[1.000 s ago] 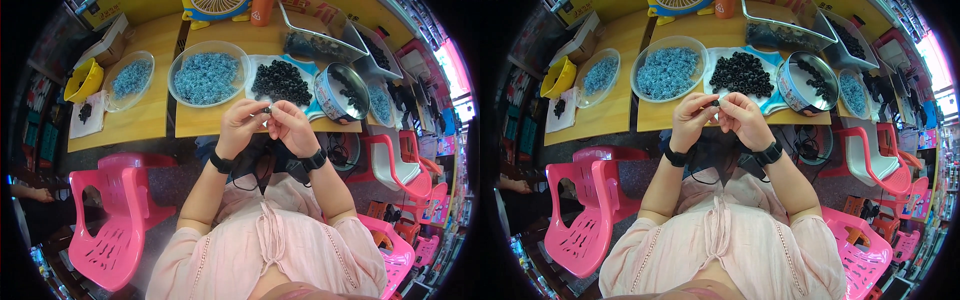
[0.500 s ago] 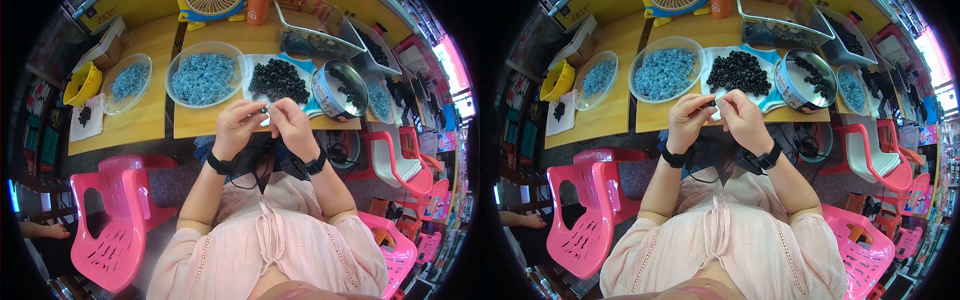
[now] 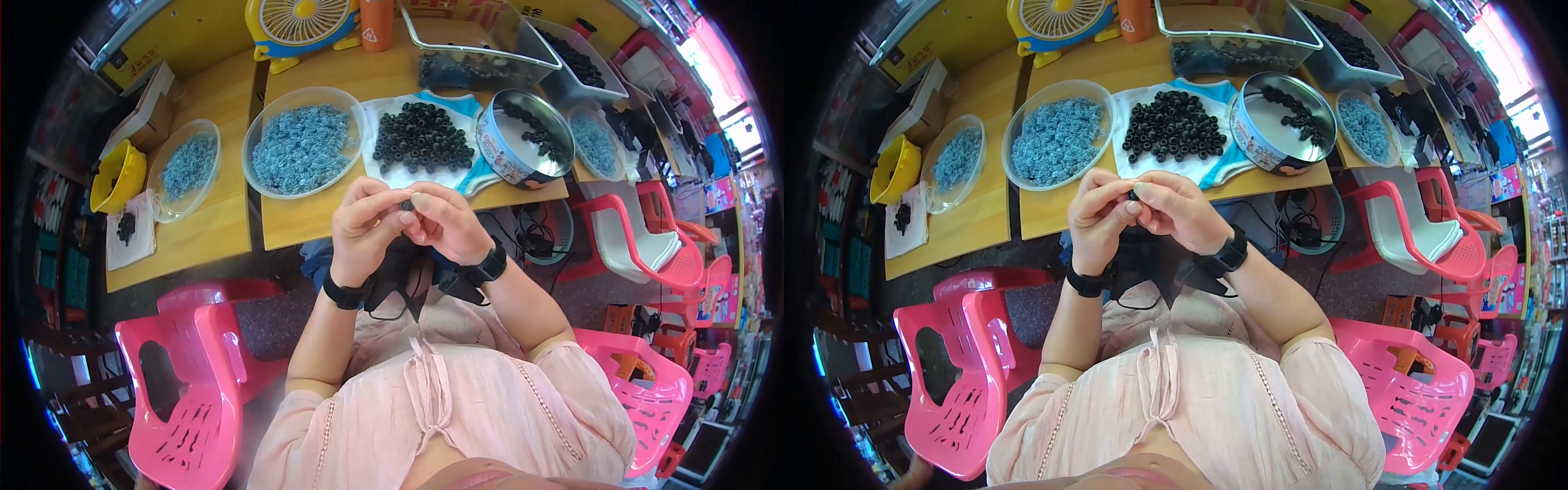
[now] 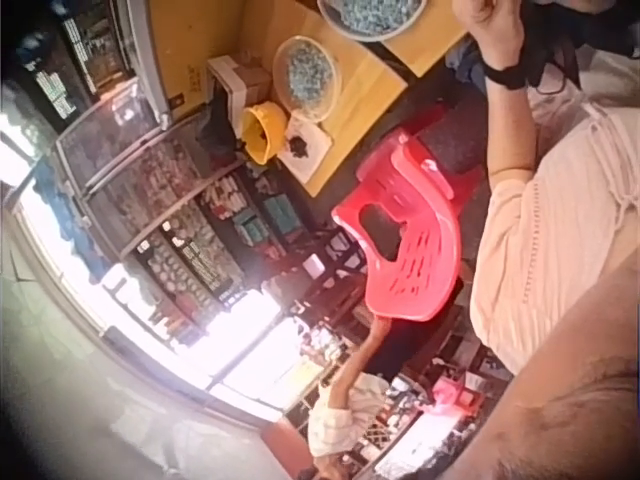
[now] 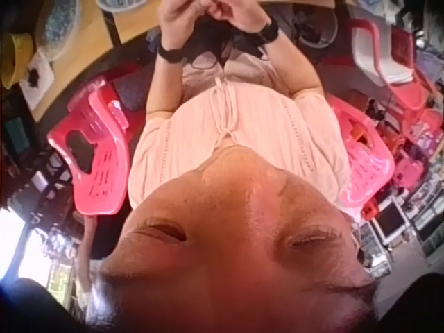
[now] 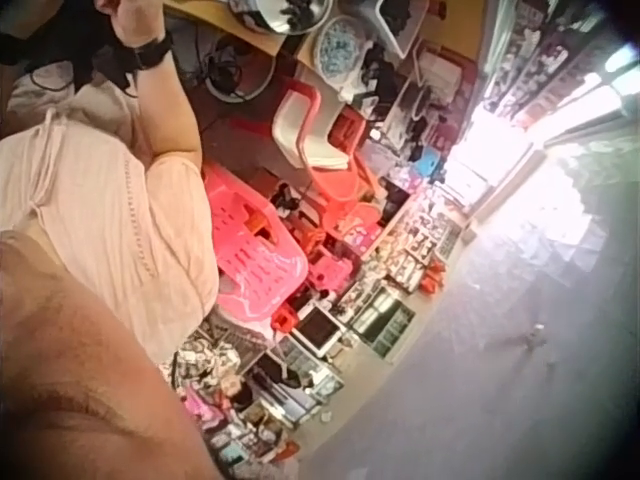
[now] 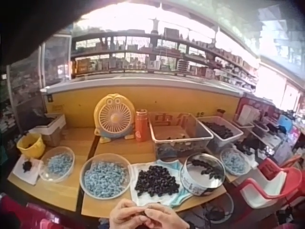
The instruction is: The person inspects and sorts small black plastic components by hand on a workbench.
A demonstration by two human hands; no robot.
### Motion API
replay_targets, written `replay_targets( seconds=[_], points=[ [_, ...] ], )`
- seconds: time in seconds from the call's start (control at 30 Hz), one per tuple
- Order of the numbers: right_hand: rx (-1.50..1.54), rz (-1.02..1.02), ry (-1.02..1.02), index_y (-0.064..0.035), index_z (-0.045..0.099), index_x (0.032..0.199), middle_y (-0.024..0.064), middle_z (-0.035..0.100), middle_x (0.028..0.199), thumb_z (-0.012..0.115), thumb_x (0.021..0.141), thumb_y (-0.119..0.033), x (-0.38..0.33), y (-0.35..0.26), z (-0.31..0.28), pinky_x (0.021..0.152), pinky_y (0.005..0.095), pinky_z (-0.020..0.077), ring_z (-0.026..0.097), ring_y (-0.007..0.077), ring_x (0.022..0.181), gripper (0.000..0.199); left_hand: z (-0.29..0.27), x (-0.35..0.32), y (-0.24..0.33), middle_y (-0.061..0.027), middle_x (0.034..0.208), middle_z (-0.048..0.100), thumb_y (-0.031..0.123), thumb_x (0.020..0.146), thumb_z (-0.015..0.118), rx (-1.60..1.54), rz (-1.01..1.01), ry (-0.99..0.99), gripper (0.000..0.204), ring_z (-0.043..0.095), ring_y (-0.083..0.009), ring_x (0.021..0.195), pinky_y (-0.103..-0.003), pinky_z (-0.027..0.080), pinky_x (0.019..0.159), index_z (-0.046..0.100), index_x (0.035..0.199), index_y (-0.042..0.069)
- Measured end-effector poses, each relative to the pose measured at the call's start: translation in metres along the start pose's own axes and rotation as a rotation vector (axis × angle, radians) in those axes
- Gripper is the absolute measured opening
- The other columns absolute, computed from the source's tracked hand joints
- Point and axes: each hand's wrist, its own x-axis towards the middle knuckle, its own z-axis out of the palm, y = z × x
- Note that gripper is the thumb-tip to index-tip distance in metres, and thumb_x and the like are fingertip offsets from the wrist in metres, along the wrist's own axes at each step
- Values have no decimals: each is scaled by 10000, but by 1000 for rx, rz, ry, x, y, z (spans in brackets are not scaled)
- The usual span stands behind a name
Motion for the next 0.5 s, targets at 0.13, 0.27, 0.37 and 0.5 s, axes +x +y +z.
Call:
replay_targets(
  seconds=[0.13,0.27,0.37,0.5],
  points=[
    [98,-82,-3,-60,587,957,-31,539,722,581,970,-219,-1,10,1,496,164,338,455,20,579,159,4,-2,-4,-63,987,534,-74,819,700,20,17,16,269,605,-126,784,-212,503,647,673,1080,-16],
    [39,-111,64,-48,599,953,-39,537,703,574,972,-219,-3,9,0,481,156,334,450,14,559,174,4,-3,-9,-60,983,554,-39,846,688,86,-10,4,267,578,-93,750,-202,481,605,661,1110,-9],
    [-142,-126,124,-36,619,970,-43,533,685,565,973,-214,-9,-15,-4,468,153,329,445,12,542,186,3,1,-10,-42,964,546,27,891,665,51,-56,32,239,548,-71,716,-192,453,574,656,1127,-4],
    [-550,-327,418,-17,654,988,-35,544,687,564,964,-194,-24,-68,-36,460,150,339,455,13,540,200,-12,6,-22,-20,923,537,108,929,643,56,-192,103,213,513,-52,668,-187,428,546,667,1113,4]
  ],
)
